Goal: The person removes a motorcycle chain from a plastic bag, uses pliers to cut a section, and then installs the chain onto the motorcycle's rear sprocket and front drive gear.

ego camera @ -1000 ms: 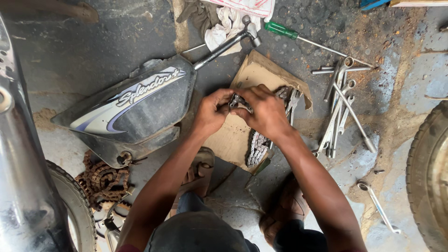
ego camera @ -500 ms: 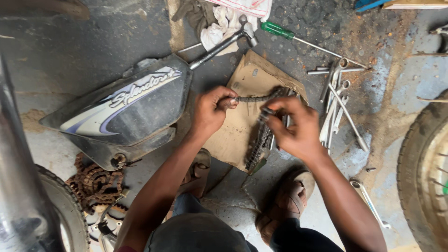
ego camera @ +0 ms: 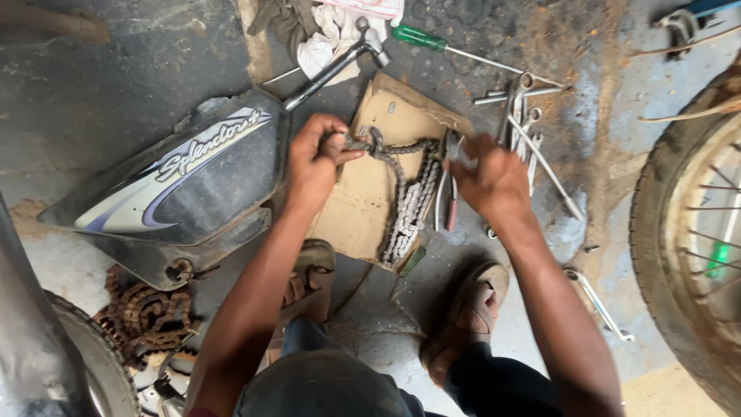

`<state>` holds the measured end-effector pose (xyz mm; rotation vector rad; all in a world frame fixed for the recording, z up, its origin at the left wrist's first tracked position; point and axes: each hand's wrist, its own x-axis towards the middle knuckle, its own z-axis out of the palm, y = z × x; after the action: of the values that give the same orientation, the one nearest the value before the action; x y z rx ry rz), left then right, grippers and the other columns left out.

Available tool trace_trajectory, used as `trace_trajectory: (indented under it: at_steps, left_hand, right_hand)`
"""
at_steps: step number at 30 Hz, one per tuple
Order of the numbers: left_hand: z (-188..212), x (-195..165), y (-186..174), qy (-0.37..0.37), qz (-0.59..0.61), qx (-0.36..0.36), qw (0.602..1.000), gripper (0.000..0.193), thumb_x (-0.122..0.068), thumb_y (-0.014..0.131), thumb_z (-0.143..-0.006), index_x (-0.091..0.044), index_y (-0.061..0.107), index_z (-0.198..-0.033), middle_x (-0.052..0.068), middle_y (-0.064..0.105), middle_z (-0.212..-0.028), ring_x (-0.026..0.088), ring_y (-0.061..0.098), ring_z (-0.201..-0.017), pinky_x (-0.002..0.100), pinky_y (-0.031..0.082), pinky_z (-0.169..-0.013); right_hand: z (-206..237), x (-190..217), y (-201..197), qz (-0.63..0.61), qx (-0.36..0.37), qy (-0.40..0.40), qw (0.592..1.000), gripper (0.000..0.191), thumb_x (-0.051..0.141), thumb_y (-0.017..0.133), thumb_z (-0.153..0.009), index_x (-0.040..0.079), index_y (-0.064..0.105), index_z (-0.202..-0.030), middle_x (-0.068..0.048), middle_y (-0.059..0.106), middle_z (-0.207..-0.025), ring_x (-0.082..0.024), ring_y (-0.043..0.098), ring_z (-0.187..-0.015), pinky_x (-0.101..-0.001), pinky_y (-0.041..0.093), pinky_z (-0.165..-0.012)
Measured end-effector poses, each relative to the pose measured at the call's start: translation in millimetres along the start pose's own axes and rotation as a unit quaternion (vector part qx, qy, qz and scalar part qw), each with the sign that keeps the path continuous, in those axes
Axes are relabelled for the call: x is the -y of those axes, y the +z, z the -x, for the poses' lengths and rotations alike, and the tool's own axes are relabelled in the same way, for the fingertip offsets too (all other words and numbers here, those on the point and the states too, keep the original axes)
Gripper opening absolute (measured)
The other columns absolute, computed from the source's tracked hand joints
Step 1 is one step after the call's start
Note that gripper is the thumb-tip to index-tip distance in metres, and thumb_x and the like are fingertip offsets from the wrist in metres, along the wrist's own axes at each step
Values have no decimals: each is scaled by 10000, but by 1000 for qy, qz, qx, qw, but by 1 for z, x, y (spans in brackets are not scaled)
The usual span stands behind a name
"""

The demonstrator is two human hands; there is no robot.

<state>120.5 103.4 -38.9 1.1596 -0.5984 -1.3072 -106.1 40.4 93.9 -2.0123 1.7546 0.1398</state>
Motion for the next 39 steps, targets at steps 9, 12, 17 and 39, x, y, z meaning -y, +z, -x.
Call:
trace_trajectory:
  at_steps: [9,12,17,39]
  left_hand:
    - [-1,4,-11,-42,-6,13,999,106,36,461,-1058,-15,553,-1070,58,573,-1054,187,705,-1037,345,619,-862]
    - [-1,6,-14,-55,-15,4,998,94,31,478,-1065,-4,565,-1078,52,553,-1032,149,661,-959,347,617,-870]
    - [0,9,-22,-69,-22,5,997,86,26,475,-1057,3,558,-1063,41,537,-1033,124,637,-920,345,614,-869]
    - [-2,-15,-42,24,-294,41,955,77,-45,629,-984,-78,650,-1050,118,699,-879,193,661,-785,339,510,-714]
  right_hand:
    - [8,-44,78,23,71,141,987,854,430,860,-798,-31,446,-1386,-174,727,-779,-294,693,-764,-364,529,-727]
    - [1,-60,95,63,111,222,967,972,526,869,-780,-88,385,-1358,-198,636,-895,-327,663,-696,-381,569,-607]
    - [13,-73,83,82,108,170,976,447,138,559,-906,-100,530,-1283,-145,697,-791,-336,666,-607,-517,575,-525]
    - [-29,-44,-53,24,-164,-24,986,198,147,554,-1099,22,689,-1026,-218,660,-890,-379,664,-800,-527,518,-736]
